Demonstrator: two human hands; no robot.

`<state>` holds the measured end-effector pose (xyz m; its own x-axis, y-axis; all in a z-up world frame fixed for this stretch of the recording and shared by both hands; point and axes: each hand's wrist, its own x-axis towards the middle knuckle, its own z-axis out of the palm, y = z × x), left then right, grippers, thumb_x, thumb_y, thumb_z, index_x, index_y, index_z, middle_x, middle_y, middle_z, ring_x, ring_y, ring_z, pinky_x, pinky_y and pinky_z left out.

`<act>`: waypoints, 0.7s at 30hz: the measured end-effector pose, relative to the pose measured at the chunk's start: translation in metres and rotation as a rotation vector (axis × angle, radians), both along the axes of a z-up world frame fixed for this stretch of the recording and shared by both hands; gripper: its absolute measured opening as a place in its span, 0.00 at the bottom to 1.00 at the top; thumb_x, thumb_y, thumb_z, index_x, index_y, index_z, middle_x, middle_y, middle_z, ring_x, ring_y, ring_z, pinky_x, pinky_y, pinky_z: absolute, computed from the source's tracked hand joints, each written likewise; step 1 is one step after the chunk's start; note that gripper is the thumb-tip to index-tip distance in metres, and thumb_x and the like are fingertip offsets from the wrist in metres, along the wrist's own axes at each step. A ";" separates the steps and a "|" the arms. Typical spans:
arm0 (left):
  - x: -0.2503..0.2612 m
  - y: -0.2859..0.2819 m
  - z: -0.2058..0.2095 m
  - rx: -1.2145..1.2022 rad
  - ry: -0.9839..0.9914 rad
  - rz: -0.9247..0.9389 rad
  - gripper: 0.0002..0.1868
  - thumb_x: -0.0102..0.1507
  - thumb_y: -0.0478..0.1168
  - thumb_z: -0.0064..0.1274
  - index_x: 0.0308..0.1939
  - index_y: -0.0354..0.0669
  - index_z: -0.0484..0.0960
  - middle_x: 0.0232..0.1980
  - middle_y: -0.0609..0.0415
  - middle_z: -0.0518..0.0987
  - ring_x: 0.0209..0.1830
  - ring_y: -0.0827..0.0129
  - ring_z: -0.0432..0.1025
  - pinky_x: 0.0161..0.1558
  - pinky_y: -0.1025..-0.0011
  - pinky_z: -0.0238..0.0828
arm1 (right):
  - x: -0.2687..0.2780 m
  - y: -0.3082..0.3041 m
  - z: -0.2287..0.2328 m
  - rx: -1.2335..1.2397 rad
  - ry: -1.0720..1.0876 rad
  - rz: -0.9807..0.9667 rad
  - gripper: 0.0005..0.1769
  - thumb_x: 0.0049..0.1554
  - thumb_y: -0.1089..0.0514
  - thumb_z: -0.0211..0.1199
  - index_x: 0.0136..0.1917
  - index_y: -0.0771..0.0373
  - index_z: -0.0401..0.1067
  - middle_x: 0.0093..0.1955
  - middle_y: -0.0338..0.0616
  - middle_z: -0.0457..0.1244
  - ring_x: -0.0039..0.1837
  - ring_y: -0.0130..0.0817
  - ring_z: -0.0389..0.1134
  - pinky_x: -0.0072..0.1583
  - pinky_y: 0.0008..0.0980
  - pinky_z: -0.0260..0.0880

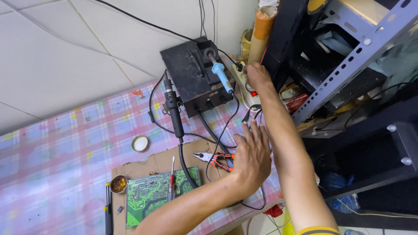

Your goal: Soldering and desoldering components on a circuit board using a soldering iron and hot air station.

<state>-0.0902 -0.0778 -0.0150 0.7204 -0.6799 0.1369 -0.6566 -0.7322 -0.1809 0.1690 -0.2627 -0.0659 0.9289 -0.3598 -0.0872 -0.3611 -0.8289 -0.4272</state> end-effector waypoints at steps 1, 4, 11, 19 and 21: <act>0.001 0.001 -0.003 0.007 -0.001 0.002 0.46 0.57 0.59 0.57 0.72 0.32 0.67 0.73 0.31 0.68 0.73 0.33 0.62 0.57 0.42 0.66 | 0.004 -0.003 -0.011 0.007 -0.001 0.002 0.22 0.53 0.61 0.61 0.61 0.56 0.77 0.65 0.49 0.68 0.69 0.53 0.66 0.69 0.52 0.67; 0.006 -0.005 -0.009 0.003 -0.005 0.004 0.48 0.57 0.60 0.57 0.72 0.31 0.66 0.73 0.30 0.68 0.73 0.32 0.61 0.56 0.43 0.66 | 0.019 -0.022 -0.032 -0.124 -0.075 0.164 0.16 0.57 0.65 0.58 0.57 0.58 0.80 0.60 0.57 0.69 0.64 0.59 0.70 0.63 0.52 0.73; 0.002 -0.005 -0.014 0.011 -0.090 -0.032 0.48 0.57 0.62 0.52 0.74 0.37 0.65 0.75 0.34 0.66 0.74 0.39 0.61 0.57 0.47 0.67 | 0.036 -0.034 -0.044 -0.125 -0.106 0.212 0.20 0.55 0.68 0.59 0.57 0.55 0.80 0.60 0.58 0.68 0.62 0.59 0.70 0.63 0.47 0.72; 0.008 0.000 -0.019 0.034 -0.153 -0.020 0.47 0.61 0.63 0.46 0.77 0.40 0.59 0.78 0.36 0.62 0.76 0.43 0.59 0.58 0.51 0.67 | 0.034 -0.028 -0.041 -0.186 0.012 0.292 0.23 0.53 0.73 0.58 0.57 0.55 0.80 0.62 0.58 0.67 0.63 0.59 0.69 0.62 0.46 0.71; 0.009 0.003 -0.015 0.007 -0.194 -0.021 0.57 0.57 0.68 0.50 0.80 0.40 0.51 0.80 0.36 0.58 0.77 0.45 0.59 0.60 0.53 0.66 | 0.040 -0.030 -0.058 -0.211 -0.036 0.270 0.22 0.51 0.69 0.58 0.55 0.53 0.81 0.58 0.59 0.69 0.61 0.61 0.69 0.62 0.48 0.70</act>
